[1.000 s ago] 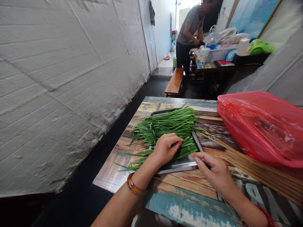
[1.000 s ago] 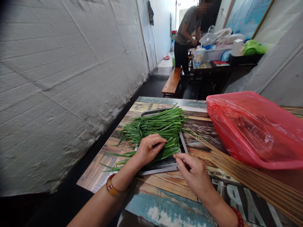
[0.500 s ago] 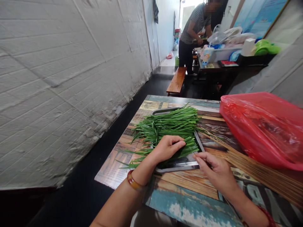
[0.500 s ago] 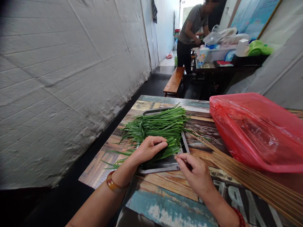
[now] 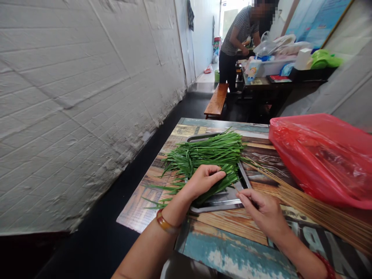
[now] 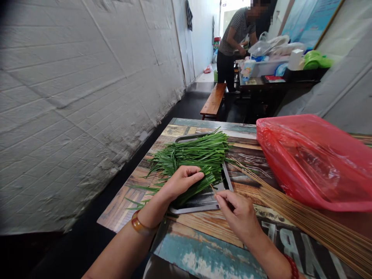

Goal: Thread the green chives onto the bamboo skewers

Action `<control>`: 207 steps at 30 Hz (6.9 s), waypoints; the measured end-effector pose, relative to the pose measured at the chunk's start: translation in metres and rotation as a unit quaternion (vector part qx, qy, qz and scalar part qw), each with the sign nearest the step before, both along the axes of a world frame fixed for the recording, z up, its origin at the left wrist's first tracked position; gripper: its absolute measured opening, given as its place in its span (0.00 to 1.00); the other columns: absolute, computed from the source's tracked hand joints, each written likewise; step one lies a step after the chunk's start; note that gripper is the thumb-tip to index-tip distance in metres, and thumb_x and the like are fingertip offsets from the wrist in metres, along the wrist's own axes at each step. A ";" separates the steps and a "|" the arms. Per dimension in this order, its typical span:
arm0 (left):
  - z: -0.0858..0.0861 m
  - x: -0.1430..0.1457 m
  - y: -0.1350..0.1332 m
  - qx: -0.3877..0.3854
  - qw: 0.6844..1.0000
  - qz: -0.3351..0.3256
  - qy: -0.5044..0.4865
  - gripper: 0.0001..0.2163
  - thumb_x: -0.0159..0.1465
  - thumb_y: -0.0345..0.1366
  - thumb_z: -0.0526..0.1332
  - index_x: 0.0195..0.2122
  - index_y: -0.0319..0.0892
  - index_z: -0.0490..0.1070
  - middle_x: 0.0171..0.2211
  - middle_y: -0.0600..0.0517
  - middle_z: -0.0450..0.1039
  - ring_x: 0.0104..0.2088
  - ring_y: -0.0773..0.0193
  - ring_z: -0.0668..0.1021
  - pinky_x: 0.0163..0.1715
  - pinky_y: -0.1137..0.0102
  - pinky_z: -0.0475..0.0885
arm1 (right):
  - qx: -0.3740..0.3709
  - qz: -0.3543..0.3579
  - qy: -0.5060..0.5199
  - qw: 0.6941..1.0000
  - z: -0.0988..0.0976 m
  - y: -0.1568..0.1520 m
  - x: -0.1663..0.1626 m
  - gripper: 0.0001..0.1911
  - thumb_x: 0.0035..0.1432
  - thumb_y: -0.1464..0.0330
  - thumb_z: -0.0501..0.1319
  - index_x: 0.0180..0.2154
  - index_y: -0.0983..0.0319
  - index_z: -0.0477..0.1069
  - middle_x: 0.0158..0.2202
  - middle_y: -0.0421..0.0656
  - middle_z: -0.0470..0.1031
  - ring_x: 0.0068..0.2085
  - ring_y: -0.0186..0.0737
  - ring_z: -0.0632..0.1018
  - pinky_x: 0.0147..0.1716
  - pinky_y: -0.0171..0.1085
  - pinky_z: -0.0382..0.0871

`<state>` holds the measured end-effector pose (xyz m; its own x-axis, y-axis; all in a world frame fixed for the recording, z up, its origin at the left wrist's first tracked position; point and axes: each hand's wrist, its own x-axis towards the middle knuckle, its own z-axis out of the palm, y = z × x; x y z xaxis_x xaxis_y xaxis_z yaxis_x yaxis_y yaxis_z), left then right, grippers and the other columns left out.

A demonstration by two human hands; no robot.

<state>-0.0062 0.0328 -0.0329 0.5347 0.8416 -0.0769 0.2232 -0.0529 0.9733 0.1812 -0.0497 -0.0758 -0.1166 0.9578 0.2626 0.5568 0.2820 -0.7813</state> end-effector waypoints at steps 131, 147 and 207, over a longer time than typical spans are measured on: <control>-0.033 0.000 0.021 0.226 0.953 0.193 0.056 0.15 0.56 0.24 0.54 0.43 0.40 0.71 0.31 0.52 0.72 0.30 0.68 0.73 0.32 0.74 0.68 | -0.026 0.034 -0.051 0.998 0.005 -0.001 0.001 0.12 0.59 0.67 0.52 0.34 0.61 0.73 0.19 0.37 0.68 0.21 0.33 0.69 0.21 0.31 0.60; -0.022 0.001 0.017 0.198 0.970 0.140 0.030 0.10 0.60 0.28 0.51 0.30 0.41 0.71 0.26 0.54 0.67 0.27 0.69 0.70 0.28 0.75 0.65 | -0.039 -0.009 -0.008 0.999 0.002 0.000 0.001 0.10 0.58 0.68 0.53 0.34 0.61 0.73 0.28 0.42 0.78 0.29 0.38 0.78 0.26 0.33 0.68; -0.013 0.006 0.006 0.332 0.925 0.172 0.074 0.04 0.57 0.29 0.61 0.28 0.43 0.74 0.26 0.53 0.73 0.31 0.65 0.71 0.37 0.67 0.64 | -0.029 -0.027 0.021 0.999 0.004 0.001 0.002 0.11 0.57 0.68 0.54 0.35 0.59 0.75 0.31 0.44 0.80 0.27 0.39 0.78 0.21 0.34 0.68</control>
